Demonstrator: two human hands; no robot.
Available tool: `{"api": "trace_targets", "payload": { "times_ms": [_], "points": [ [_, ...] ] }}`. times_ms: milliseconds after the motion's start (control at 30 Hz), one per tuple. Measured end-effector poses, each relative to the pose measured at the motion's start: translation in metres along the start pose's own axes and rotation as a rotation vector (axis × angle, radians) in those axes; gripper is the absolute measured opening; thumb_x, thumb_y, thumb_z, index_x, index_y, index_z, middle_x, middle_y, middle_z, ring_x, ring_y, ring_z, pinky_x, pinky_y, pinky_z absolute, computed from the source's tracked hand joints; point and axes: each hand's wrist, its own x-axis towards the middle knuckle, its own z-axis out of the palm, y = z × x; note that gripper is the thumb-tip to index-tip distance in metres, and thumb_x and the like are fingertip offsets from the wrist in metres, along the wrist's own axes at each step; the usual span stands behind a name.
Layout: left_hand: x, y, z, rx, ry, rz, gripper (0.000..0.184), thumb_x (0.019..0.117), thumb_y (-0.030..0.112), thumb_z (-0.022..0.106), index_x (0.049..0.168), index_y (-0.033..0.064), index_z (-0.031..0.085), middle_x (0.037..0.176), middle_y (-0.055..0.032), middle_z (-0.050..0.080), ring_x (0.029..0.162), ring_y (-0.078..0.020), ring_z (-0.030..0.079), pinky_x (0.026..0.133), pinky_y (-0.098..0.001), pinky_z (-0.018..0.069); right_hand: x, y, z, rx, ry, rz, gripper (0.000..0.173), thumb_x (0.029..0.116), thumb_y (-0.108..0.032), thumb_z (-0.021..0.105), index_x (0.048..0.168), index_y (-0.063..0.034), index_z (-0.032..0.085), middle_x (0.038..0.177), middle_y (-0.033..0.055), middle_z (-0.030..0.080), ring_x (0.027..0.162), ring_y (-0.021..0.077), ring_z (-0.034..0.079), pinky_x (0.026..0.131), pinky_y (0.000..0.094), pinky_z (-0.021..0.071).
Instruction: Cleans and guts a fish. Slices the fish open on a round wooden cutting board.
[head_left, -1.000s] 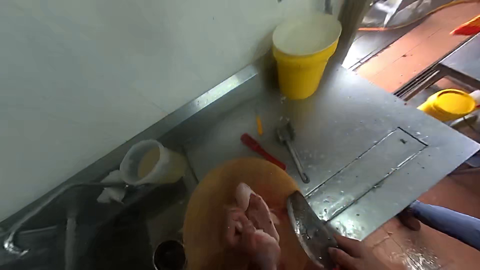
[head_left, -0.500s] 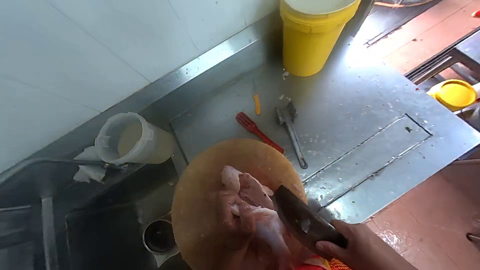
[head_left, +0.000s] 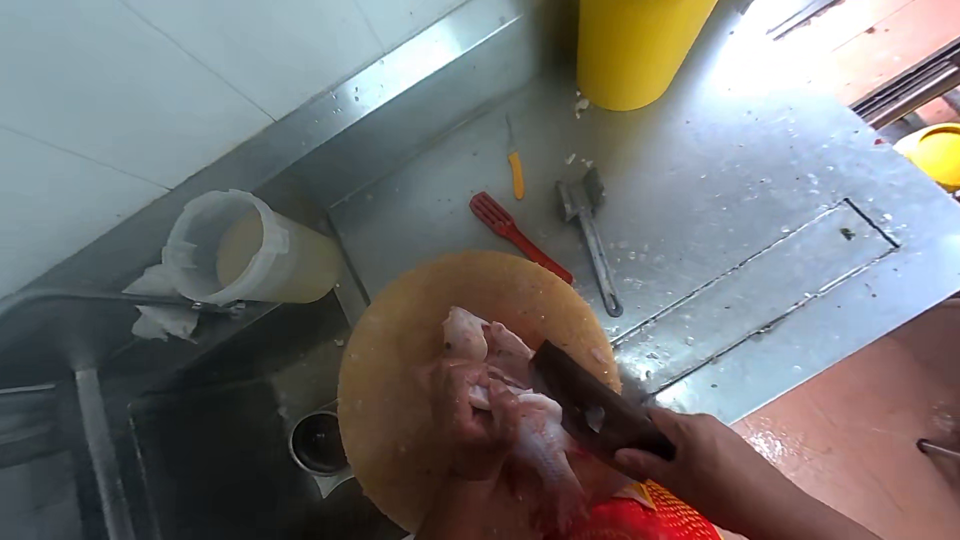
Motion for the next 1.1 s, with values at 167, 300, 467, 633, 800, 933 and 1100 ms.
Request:
{"api": "trace_targets", "payload": {
  "times_ms": [167,300,467,633,800,933,1100],
  "points": [
    [-0.001,-0.001,0.000,0.037,-0.004,-0.008,0.033,0.0932,0.044,0.053,0.085,0.0132,0.058,0.090,-0.0010,0.060,0.096,-0.0142,0.058,0.090,-0.0340,0.0470,0.003,-0.009,0.006,0.028,-0.015,0.026,0.062,0.0875,-0.077,0.060,0.094,-0.0150,0.065,0.072,0.0028,0.064,0.070,0.0218,0.068,0.063,0.0488,0.0579],
    [0.000,0.002,-0.001,0.047,-0.002,-0.015,0.026,0.0925,0.038,0.053,0.086,0.0125,0.057,0.091,-0.0015,0.059,0.098,-0.0148,0.058,0.092,-0.0335,0.0466,0.015,-0.025,0.005,0.030,0.001,0.010,0.060,0.0890,-0.076,0.059,0.091,-0.0162,0.064,0.072,0.0008,0.063,0.071,0.0188,0.067,0.064,0.0449,0.0574],
    [-0.002,0.003,-0.001,0.066,-0.026,-0.046,0.030,0.0927,0.042,0.055,0.085,0.0134,0.058,0.091,-0.0015,0.061,0.097,-0.0150,0.058,0.091,-0.0350,0.0468,-0.019,0.008,0.022,0.021,-0.102,0.016,0.064,0.0867,-0.077,0.061,0.094,-0.0135,0.065,0.073,0.0067,0.066,0.070,0.0270,0.069,0.063,0.0542,0.0576],
    [-0.003,0.003,0.000,0.069,-0.017,-0.029,0.026,0.0925,0.037,0.054,0.086,0.0123,0.058,0.093,-0.0029,0.061,0.098,-0.0166,0.059,0.091,-0.0358,0.0470,0.000,-0.016,0.011,0.102,-0.174,0.019,0.056,0.0890,-0.070,0.065,0.098,-0.0145,0.066,0.079,0.0031,0.067,0.076,0.0203,0.069,0.069,0.0478,0.0590],
    [0.000,0.006,0.001,0.080,0.020,-0.007,0.025,0.0920,0.037,0.053,0.084,0.0143,0.057,0.089,-0.0009,0.060,0.094,-0.0147,0.058,0.090,-0.0354,0.0454,0.001,-0.020,0.021,0.143,-0.174,-0.002,0.056,0.0883,-0.070,0.066,0.094,-0.0144,0.066,0.077,0.0020,0.066,0.074,0.0183,0.068,0.068,0.0450,0.0589],
    [-0.002,0.006,0.001,0.098,0.034,-0.005,0.027,0.0916,0.039,0.052,0.083,0.0134,0.057,0.088,-0.0014,0.059,0.094,-0.0157,0.057,0.089,-0.0349,0.0448,-0.028,-0.002,0.029,0.069,-0.229,0.036,0.059,0.0872,-0.073,0.064,0.095,-0.0150,0.066,0.075,0.0047,0.067,0.073,0.0236,0.069,0.066,0.0507,0.0581],
    [-0.003,0.004,0.001,0.076,0.066,-0.034,0.028,0.0926,0.039,0.052,0.085,0.0122,0.058,0.091,-0.0027,0.060,0.097,-0.0168,0.057,0.090,-0.0348,0.0458,-0.023,-0.019,0.025,-0.036,-0.134,0.013,0.060,0.0902,-0.074,0.059,0.092,-0.0139,0.062,0.069,0.0050,0.061,0.066,0.0256,0.066,0.058,0.0498,0.0553]
  ]
}}
